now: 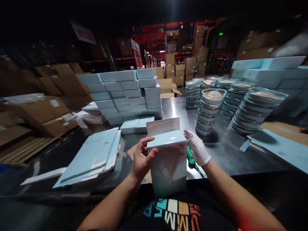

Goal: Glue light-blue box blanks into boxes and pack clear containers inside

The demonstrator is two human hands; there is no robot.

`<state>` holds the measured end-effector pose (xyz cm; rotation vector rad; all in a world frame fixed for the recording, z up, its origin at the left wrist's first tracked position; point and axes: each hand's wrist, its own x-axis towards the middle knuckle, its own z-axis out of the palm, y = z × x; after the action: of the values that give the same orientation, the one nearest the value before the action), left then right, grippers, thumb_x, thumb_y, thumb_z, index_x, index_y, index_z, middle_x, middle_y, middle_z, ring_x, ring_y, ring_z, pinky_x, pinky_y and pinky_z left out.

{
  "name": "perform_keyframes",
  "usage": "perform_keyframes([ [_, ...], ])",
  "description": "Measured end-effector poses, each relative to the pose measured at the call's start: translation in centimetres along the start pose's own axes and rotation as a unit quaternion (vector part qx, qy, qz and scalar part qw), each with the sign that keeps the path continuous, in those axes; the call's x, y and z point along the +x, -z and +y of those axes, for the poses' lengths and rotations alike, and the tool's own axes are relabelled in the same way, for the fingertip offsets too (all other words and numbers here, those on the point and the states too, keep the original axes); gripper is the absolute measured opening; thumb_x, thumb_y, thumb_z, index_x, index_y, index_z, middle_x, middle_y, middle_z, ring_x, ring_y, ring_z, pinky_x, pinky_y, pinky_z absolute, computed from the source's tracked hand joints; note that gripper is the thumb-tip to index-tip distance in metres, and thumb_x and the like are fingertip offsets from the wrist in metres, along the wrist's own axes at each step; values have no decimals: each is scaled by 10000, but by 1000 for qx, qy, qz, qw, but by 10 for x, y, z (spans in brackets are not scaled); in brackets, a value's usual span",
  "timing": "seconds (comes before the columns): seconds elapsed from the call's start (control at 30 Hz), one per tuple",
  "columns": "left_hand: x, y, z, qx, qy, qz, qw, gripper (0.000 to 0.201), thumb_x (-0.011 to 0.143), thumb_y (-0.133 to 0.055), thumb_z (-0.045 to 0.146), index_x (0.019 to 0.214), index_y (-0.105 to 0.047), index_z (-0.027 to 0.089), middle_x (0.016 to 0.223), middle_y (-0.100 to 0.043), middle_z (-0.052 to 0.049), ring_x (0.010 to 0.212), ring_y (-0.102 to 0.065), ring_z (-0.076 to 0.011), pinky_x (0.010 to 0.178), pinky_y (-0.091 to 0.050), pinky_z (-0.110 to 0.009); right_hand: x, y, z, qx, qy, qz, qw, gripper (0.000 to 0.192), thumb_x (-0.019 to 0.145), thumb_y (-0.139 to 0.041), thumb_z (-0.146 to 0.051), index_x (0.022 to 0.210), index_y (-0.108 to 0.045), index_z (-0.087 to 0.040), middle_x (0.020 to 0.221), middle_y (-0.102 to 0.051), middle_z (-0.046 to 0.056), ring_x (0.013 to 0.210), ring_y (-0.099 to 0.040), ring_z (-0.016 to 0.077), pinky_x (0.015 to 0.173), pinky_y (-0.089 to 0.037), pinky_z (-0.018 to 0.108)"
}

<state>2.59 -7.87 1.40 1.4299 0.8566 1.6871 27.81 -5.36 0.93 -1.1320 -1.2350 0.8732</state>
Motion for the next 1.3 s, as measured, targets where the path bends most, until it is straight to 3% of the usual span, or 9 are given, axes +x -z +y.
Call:
perform_keyframes([
  [0.2,0,-6,-15,7,-87,-50,995,487,839,-900,617,1040,-749,200,1158,-741,-97,1026,-758,-252,855,-599,-316,-15,-14,-41,69,9,-126,990,580,849,-704,-485,1381,-692,-252,1256,-800,88,1134,-751,315,1014,-632,461],
  [0.37,2,3,-24,-45,-137,-45,988,436,875,-933,461,1123,-655,235,1261,-734,-82,1182,-773,-271,1021,-593,-392,-20,10,-23,-36,126,-176,976,715,803,-916,-646,1350,-705,-236,1549,-677,168,1448,-634,376,1232,-512,557],
  [0.47,9,11,-18,-64,-187,-101,975,453,898,-928,392,1249,-665,275,1146,-758,-45,1192,-792,-282,1045,-610,-429,-31,17,-16,-72,211,-195,955,515,906,-899,-511,1337,-748,-274,1723,-529,161,1591,-525,357,1312,-431,579],
  [0.6,21,16,-1,-3,-256,-225,940,302,990,-819,445,1222,-826,251,1244,-786,-125,1329,-728,-342,1163,-577,-546,-46,16,-28,-39,257,-220,940,325,1059,-741,-299,1379,-769,-352,1711,-559,108,1569,-569,278,1269,-510,499],
  [0.73,24,12,6,0,-307,-232,923,278,1025,-781,357,1283,-834,269,1224,-830,-129,1309,-738,-328,1130,-603,-553,-48,17,-40,-20,262,-233,936,353,1063,-725,-229,1370,-794,-389,1589,-674,88,1474,-657,245,1188,-586,420],
  [0.93,21,15,4,9,-288,-242,926,228,1013,-792,269,1235,-842,254,1181,-840,-130,1299,-749,-331,1099,-620,-539,-42,20,-42,1,282,-230,932,327,1049,-761,-260,1344,-817,-390,1480,-746,92,1401,-706,253,1166,-600,440],
  [1.1,42,25,38,172,-231,-363,886,195,974,-840,321,1143,-800,233,1433,-753,-167,1429,-674,-347,1160,-584,-483,-36,6,-40,-36,332,-259,906,308,1076,-728,-344,1372,-806,-311,1510,-729,130,1428,-683,262,1226,-543,461],
  [1.2,46,22,63,286,-196,-438,829,514,861,-929,464,1289,-753,241,1493,-717,-184,1334,-711,-372,1134,-594,-494,-24,-2,-40,-78,304,-345,885,682,1004,-800,-519,1616,-613,-282,1605,-656,159,1486,-640,297,1256,-513,477],
  [1.3,44,25,70,316,-149,-372,860,606,815,-920,494,1346,-752,254,1287,-805,-139,1132,-769,-354,1035,-628,-477,19,14,-54,-128,257,-322,902,865,1026,-714,-634,1738,-423,-240,1583,-666,185,1441,-675,306,1213,-552,491],
])
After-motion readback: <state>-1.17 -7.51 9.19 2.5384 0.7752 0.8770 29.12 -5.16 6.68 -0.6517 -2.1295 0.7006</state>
